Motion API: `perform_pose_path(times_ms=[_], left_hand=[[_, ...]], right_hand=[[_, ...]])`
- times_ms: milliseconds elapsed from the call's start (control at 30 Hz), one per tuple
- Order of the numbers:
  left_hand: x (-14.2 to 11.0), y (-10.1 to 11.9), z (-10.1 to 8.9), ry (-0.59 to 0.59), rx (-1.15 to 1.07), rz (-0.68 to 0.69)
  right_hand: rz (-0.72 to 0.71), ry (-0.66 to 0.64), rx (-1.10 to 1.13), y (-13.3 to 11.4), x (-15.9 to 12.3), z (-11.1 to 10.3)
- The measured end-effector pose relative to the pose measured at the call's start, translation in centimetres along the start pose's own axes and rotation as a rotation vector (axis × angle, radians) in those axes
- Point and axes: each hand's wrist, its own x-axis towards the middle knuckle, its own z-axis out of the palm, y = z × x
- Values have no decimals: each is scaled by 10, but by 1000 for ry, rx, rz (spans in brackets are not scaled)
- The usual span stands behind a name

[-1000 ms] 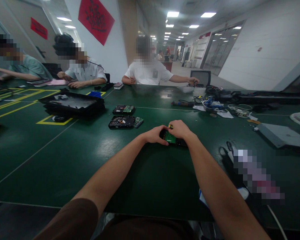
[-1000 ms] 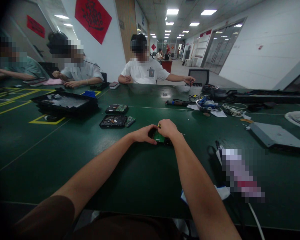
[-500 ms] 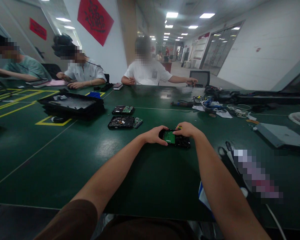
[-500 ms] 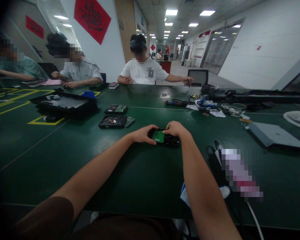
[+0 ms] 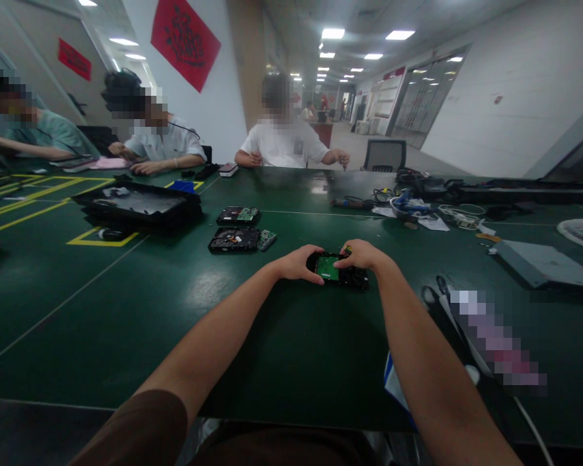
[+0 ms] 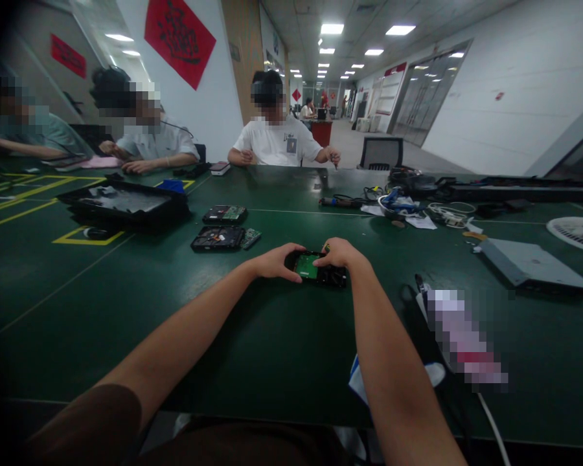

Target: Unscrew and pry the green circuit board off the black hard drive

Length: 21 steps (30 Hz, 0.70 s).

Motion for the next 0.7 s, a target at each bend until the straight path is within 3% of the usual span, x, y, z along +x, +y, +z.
perform_pose_path(times_ms=[333,500,700], left_hand=[[0,-16,-12,81,172,17],[0,-30,-21,117,170,103],[-1,-28,-33,81,283,-6]], right_hand=[[47,-12,-84,-5,5,5],[123,-37,-98,-15,1,3],[149,-216,-10,-25,-7,-1]])
